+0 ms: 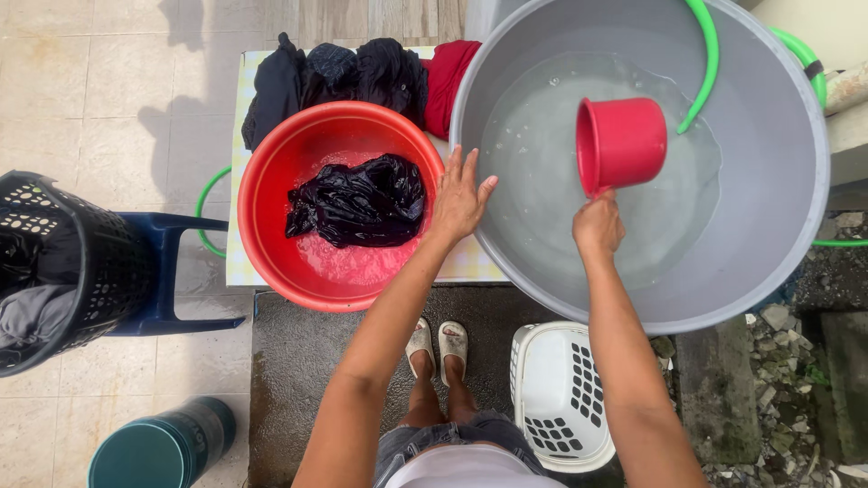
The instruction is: The person scoops water from a large basin into a smaller basin using a dipper, hand-washes clothes by scrubbing them in the soapy water, and wrings out each item before placing it into a basket.
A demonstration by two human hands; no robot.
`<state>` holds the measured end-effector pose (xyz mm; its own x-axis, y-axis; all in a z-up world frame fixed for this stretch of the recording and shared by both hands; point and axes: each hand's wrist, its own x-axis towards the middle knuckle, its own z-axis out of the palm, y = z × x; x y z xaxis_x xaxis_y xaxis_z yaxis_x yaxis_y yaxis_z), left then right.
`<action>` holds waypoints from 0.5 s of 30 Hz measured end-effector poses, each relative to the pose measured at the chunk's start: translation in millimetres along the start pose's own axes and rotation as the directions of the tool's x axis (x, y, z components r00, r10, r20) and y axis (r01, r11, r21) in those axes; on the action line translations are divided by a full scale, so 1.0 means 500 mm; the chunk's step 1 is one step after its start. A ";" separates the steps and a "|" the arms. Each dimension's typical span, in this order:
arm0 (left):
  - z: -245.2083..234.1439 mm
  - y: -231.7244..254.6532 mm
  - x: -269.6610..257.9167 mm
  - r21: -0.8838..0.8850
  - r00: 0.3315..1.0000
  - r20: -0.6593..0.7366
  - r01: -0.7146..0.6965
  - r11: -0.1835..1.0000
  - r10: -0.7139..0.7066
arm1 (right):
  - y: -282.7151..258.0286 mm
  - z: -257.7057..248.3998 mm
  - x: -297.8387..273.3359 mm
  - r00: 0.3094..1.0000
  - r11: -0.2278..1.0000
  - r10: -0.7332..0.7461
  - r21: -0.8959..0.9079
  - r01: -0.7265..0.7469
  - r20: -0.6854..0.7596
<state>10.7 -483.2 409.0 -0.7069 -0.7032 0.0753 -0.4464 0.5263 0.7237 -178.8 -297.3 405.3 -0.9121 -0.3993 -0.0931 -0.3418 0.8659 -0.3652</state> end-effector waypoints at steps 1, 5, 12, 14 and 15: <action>0.022 0.000 -0.003 -0.004 0.997 0.062 0.050 0.999 -0.050 | 0.054 0.008 0.019 0.997 0.998 0.049 -0.022 -0.050 -0.053; 0.090 -0.007 -0.018 0.092 0.988 0.121 0.080 0.993 -0.091 | 0.164 0.075 0.049 0.982 0.979 0.188 -0.078 -0.188 -0.009; 0.108 -0.034 -0.017 -0.069 0.994 0.039 0.104 0.992 -0.102 | 0.048 0.232 -0.004 0.973 0.991 0.123 0.032 -0.132 0.194; 0.105 -0.036 -0.013 -0.214 0.994 0.038 0.110 0.971 -0.105 | 0.019 0.235 -0.013 0.970 0.992 0.091 0.064 -0.109 0.227; 0.100 -0.037 -0.010 -0.213 0.994 0.034 0.110 0.971 -0.105 | 0.011 0.231 -0.016 0.930 0.957 0.067 0.241 -0.162 0.360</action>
<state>-5.0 -465.7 360.7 -0.6744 -0.7380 -0.0251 -0.3947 0.3316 0.8568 -147.4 -324.2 297.3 -0.7898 -0.4223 -0.4449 -0.1246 0.8206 -0.5577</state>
